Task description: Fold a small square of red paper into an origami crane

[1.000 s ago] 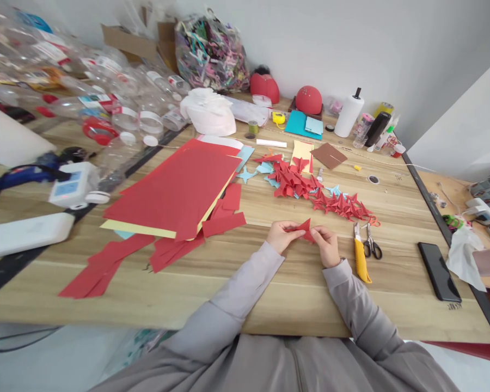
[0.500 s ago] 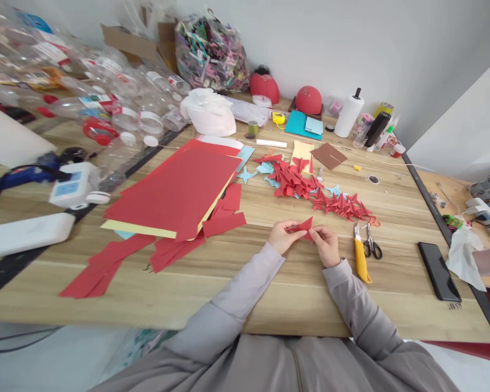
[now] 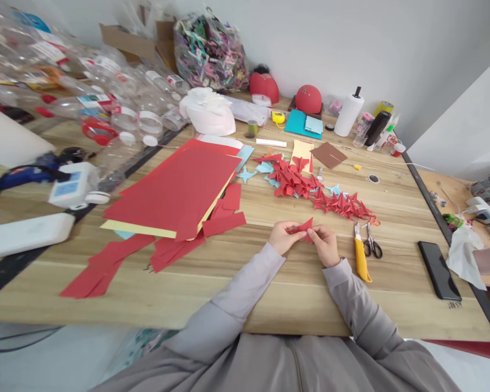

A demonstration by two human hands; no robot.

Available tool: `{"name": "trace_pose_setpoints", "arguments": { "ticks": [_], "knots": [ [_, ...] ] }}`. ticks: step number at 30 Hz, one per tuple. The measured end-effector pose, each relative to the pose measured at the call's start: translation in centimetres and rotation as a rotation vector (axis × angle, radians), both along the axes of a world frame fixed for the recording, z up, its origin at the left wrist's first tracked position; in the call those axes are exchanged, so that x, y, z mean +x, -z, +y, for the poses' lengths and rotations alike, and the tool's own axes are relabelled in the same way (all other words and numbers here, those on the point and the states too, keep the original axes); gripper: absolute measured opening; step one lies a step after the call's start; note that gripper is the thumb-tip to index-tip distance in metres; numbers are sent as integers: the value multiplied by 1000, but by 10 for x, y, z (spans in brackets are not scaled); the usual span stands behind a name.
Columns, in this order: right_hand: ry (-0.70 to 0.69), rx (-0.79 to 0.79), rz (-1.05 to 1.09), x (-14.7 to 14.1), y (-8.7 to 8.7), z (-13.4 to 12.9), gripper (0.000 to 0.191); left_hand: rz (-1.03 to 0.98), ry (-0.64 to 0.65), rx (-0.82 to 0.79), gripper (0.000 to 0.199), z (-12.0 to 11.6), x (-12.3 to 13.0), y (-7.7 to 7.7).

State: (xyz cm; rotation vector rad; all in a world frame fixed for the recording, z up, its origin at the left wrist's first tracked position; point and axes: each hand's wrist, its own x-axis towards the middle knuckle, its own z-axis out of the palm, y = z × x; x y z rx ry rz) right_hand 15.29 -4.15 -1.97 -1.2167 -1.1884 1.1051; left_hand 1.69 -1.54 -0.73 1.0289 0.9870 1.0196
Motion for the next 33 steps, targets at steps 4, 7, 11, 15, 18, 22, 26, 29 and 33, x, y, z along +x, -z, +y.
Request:
{"name": "trace_pose_setpoints", "arguments": {
  "ticks": [4,7,11,15,18,22,26,29,33],
  "knots": [
    [3,5,3,1,-5,-1,30,13,-20,-14,34,1,-1,1],
    [-5,6,23,2,-7,-2,30,-2,-17,-12,34,0,-1,1],
    [-17,6,11,1,-3,-1,21,-9,-4,11,31,-1,-1,-3],
    [-24,-2,-31,1,-1,0,23,24,-9,32,30,-1,-1,-2],
    [-36,-28,-25,2,-3,0,26,9,5,13,33,0,-1,0],
    [-27,-36,-12,2,-5,0,30,3,2,2,36,1,-1,2],
    [-7,-4,16,1,-6,0,32,-6,-3,-8,35,1,-1,2],
    [-7,4,13,0,-4,0,28,10,-4,4,32,1,0,2],
    [-12,-12,-18,0,1,1,26,60,-3,52,31,1,0,2]
  ]
}}
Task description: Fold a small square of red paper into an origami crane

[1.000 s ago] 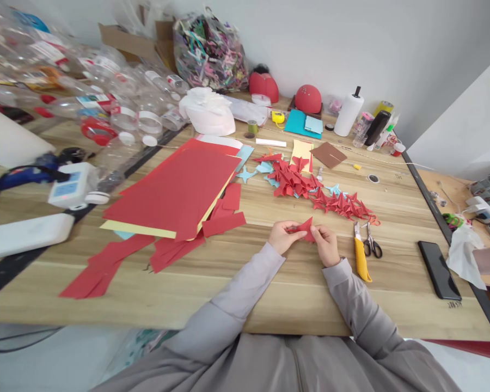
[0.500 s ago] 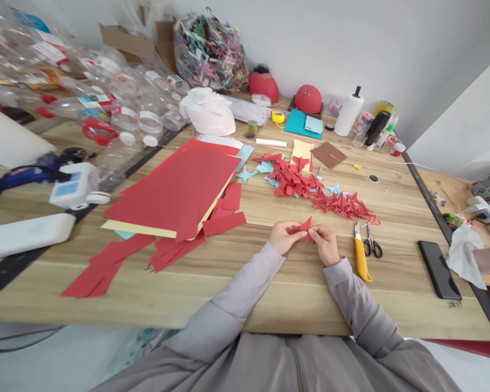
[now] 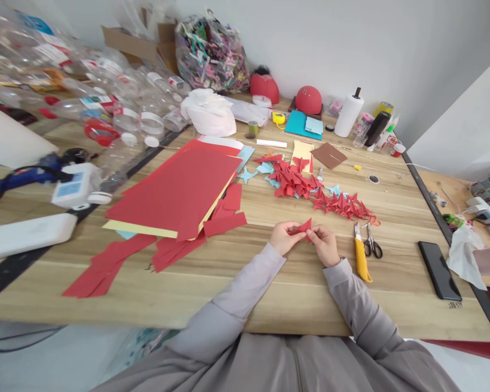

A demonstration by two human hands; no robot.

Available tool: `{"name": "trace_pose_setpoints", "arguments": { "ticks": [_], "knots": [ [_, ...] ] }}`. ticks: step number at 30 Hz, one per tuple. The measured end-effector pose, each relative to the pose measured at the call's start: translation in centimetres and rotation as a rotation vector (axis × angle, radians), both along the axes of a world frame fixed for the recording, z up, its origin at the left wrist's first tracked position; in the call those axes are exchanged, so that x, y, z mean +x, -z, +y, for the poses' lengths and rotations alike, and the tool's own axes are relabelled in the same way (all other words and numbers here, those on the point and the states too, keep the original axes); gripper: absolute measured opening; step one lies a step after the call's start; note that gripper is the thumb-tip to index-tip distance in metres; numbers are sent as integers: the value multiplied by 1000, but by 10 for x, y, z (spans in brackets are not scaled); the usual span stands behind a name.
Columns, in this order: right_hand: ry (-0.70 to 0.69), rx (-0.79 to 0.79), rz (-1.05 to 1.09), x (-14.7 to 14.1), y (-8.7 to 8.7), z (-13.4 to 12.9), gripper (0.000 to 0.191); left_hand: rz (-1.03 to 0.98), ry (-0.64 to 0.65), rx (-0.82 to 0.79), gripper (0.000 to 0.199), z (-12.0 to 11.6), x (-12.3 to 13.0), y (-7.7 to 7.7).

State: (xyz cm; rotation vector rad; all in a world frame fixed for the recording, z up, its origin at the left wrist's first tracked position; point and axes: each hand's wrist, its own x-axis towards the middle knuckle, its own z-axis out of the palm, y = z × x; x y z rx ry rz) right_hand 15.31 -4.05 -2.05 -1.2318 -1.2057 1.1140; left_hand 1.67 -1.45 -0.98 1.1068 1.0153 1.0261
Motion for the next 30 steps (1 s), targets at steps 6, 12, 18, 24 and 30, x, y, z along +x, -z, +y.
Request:
{"name": "trace_pose_setpoints", "arguments": {
  "ticks": [6,12,18,24,30],
  "knots": [
    [15,6,-20,1,2,0,27,-1,17,-13,35,0,1,1],
    [79,-22,5,2,2,2,30,-50,-21,-39,42,1,2,3],
    [38,-33,60,0,-4,2,26,-141,10,-79,36,-1,2,0],
    [-17,-86,95,-2,-8,0,27,-92,-111,-42,27,-1,2,2],
    [-26,-68,65,1,-5,2,22,-107,-86,-48,33,0,3,4]
  ]
}}
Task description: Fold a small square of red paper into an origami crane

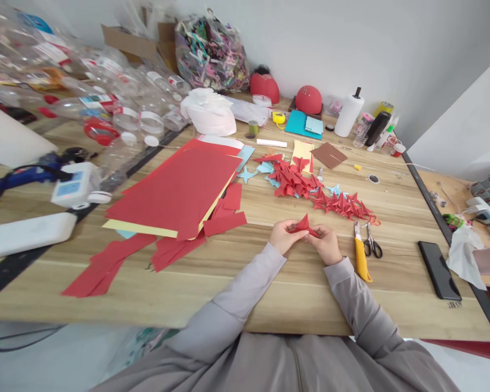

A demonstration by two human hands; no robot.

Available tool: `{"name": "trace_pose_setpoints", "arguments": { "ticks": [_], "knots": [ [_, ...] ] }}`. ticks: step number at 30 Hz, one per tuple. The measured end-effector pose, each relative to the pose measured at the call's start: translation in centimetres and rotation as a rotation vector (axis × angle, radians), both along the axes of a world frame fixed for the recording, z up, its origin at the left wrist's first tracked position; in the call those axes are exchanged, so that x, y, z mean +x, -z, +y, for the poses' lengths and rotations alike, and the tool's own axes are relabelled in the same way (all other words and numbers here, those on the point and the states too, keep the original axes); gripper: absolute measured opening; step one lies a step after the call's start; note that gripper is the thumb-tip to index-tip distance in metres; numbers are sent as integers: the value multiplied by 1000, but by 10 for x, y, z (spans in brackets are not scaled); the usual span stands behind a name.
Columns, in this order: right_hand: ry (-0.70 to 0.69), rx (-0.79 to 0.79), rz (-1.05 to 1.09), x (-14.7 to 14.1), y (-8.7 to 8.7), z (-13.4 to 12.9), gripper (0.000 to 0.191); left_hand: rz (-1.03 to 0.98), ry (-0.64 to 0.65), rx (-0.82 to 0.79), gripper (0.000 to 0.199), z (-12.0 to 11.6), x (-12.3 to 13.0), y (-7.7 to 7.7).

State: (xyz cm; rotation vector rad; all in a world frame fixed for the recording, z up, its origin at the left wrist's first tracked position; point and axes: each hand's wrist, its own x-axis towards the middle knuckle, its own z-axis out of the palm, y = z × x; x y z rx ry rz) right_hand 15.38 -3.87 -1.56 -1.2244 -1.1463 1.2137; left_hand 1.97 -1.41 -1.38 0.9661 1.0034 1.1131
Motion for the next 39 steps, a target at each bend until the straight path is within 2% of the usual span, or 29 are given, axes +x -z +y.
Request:
{"name": "trace_pose_setpoints", "arguments": {
  "ticks": [6,17,21,27,30,33,37,39],
  "knots": [
    [-57,-15,47,2,0,0,21,-29,49,-50,28,0,0,0],
    [-110,-14,198,5,1,-1,20,-127,10,-139,34,2,-1,1],
    [-101,-13,271,5,4,-2,23,-105,7,-96,34,2,-2,-1],
    [-50,-2,249,2,4,0,27,-72,13,-85,51,2,-1,-1],
    [-10,-11,238,2,4,1,28,-44,28,-58,57,3,-1,0],
    [43,-36,253,2,6,3,24,-67,39,-21,52,3,-3,0],
    [121,-48,336,3,8,5,23,-53,3,152,51,3,-6,1],
    [138,-41,349,3,8,4,22,14,27,233,42,3,-7,3]
  ]
}}
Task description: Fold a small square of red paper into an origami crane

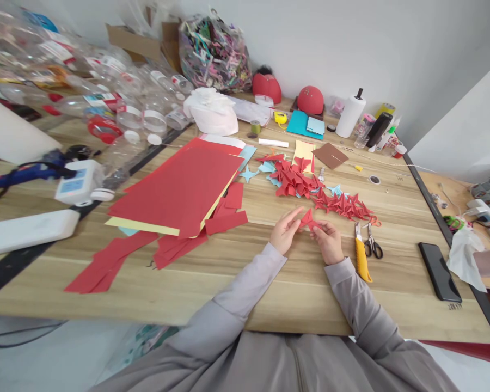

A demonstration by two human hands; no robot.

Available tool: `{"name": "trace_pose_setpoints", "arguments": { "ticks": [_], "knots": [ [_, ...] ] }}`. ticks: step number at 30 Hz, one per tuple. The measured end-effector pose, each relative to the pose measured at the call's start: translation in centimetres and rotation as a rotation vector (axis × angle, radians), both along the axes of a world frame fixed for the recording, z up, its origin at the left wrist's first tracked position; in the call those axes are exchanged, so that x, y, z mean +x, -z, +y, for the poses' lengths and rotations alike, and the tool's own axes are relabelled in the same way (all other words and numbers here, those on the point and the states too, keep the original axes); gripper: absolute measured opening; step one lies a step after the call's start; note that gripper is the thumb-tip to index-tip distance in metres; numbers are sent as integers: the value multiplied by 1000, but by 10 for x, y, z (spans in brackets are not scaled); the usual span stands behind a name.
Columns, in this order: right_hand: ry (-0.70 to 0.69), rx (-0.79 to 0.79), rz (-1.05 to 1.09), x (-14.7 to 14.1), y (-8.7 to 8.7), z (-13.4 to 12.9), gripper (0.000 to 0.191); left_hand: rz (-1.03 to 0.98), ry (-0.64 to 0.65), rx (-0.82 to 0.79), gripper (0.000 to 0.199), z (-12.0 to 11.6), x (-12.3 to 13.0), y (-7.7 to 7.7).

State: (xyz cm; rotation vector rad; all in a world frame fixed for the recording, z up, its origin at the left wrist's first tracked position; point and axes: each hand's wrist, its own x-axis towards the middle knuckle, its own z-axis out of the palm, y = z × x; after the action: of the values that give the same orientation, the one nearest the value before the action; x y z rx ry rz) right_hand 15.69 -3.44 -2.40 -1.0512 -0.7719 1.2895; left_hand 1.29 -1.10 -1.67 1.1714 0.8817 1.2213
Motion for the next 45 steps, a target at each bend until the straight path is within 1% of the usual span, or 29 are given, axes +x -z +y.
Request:
{"name": "trace_pose_setpoints", "arguments": {
  "ticks": [1,3,5,7,10,12,15,21,25,28,34,36,41,45],
  "knots": [
    [-3,9,-6,0,0,0,22,31,20,15,36,0,0,1],
    [-22,39,-31,-1,0,-1,20,59,73,-5,26,0,1,3],
    [-45,62,-55,-1,1,-2,18,49,107,-69,21,-1,3,4],
    [-56,71,-69,-1,1,-2,18,18,108,-134,18,-1,4,2],
    [-63,69,-84,-1,0,-3,17,-18,74,-184,25,-2,5,-3],
    [-76,76,-95,-1,-1,-3,15,-30,88,-200,31,-2,5,-4],
    [-89,89,-101,-2,-2,-4,13,-62,116,-245,28,-1,4,-3],
    [-109,61,-90,-2,-3,-5,13,-87,85,-288,25,0,3,0],
    [-105,42,-117,-2,-4,-6,7,-110,86,-314,23,-1,3,0],
    [-109,55,-146,-2,-5,-6,6,-76,52,-295,23,-1,4,-1],
    [-125,11,-45,-1,-7,-6,20,45,-71,-229,19,-2,3,-5],
    [-140,-7,-66,-1,-7,-5,23,70,-94,-222,18,-2,3,-7],
    [-137,-24,-207,-3,-7,-4,23,135,-107,-187,16,-4,4,-8],
    [-125,-5,-200,-3,-6,-5,23,156,-93,-181,17,-4,5,-6]
  ]
}}
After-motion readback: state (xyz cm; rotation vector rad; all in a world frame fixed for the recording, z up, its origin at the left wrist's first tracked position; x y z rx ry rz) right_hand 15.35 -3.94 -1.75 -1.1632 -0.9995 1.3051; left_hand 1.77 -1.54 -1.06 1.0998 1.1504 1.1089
